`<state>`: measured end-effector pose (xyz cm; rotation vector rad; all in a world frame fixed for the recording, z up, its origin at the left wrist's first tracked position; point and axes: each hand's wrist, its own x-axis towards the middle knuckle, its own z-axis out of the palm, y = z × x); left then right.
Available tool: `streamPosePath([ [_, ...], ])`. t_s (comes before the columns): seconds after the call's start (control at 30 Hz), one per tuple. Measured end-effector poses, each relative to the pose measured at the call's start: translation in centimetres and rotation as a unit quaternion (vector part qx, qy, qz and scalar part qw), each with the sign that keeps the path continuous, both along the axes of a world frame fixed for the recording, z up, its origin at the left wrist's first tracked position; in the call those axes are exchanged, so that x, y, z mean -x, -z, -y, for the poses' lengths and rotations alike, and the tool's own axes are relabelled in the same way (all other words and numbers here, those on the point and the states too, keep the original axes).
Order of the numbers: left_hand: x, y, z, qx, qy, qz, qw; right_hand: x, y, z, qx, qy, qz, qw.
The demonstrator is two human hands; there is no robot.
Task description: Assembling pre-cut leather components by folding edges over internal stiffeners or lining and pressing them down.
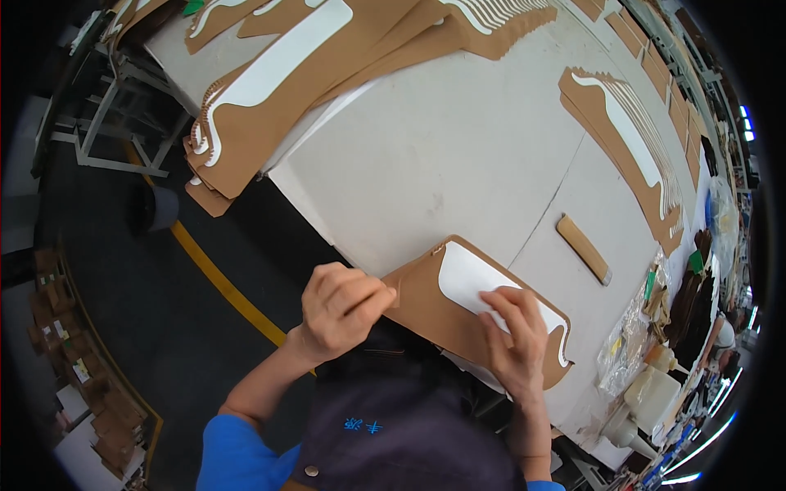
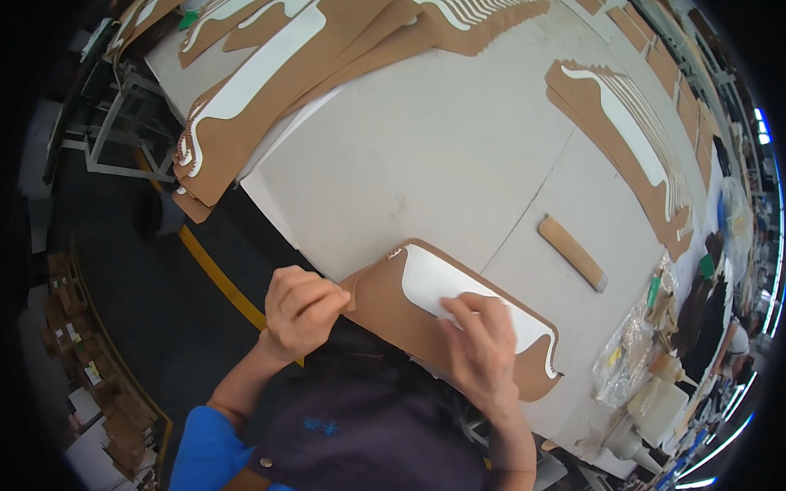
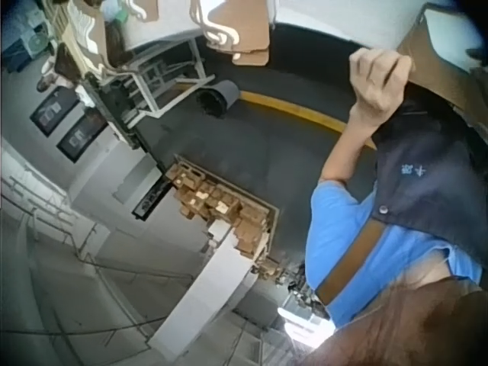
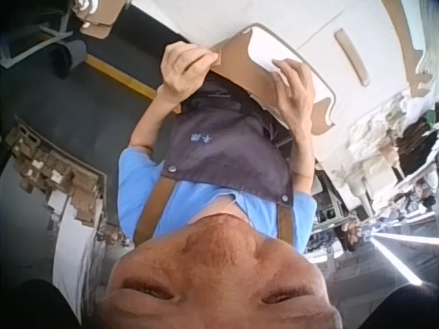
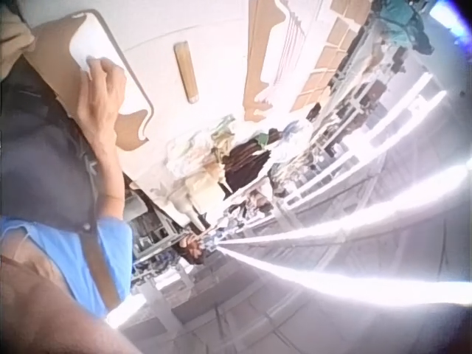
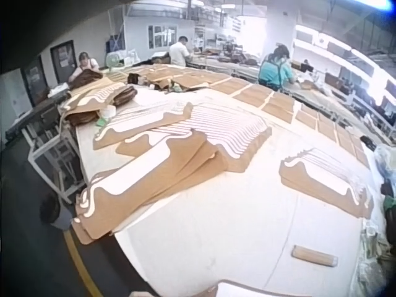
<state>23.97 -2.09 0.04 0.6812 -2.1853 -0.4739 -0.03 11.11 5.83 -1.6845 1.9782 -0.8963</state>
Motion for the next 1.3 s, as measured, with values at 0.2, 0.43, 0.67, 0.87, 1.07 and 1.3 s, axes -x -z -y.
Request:
streamPosePath([
  [0.2, 0.4, 0.8, -1.9, 0.105, 0.06, 0.0, 0.993, -4.6, 0.2, 1.6, -0.101, 0.003, 0.275, 0.956],
  [0.43, 0.6, 0.5, -1.9, 0.107, 0.065, -0.003, 0.992, -5.2, 1.4, 1.3, -0.101, 0.018, 0.34, 0.935],
  [0.67, 0.3, 0.3, 0.8, -0.195, -0.165, -0.021, 0.966, -5.2, 1.6, 3.0, -0.001, -0.027, 0.199, 0.98],
  [0.87, -0.2, 1.1, 0.1, 0.092, -0.094, 0.036, 0.991, -4.7, 3.6, 7.4, 0.106, -0.126, 0.009, 0.986],
  [1.07, -0.1, 1.5, -0.3, 0.067, -0.122, 0.098, 0.985, -4.8, 5.2, 9.4, 0.109, -0.158, 0.019, 0.981],
  [1.3, -0.1, 1.3, -0.6, 0.053, -0.136, 0.113, 0.983, -4.8, 5.4, 9.5, 0.108, -0.184, -0.015, 0.977],
])
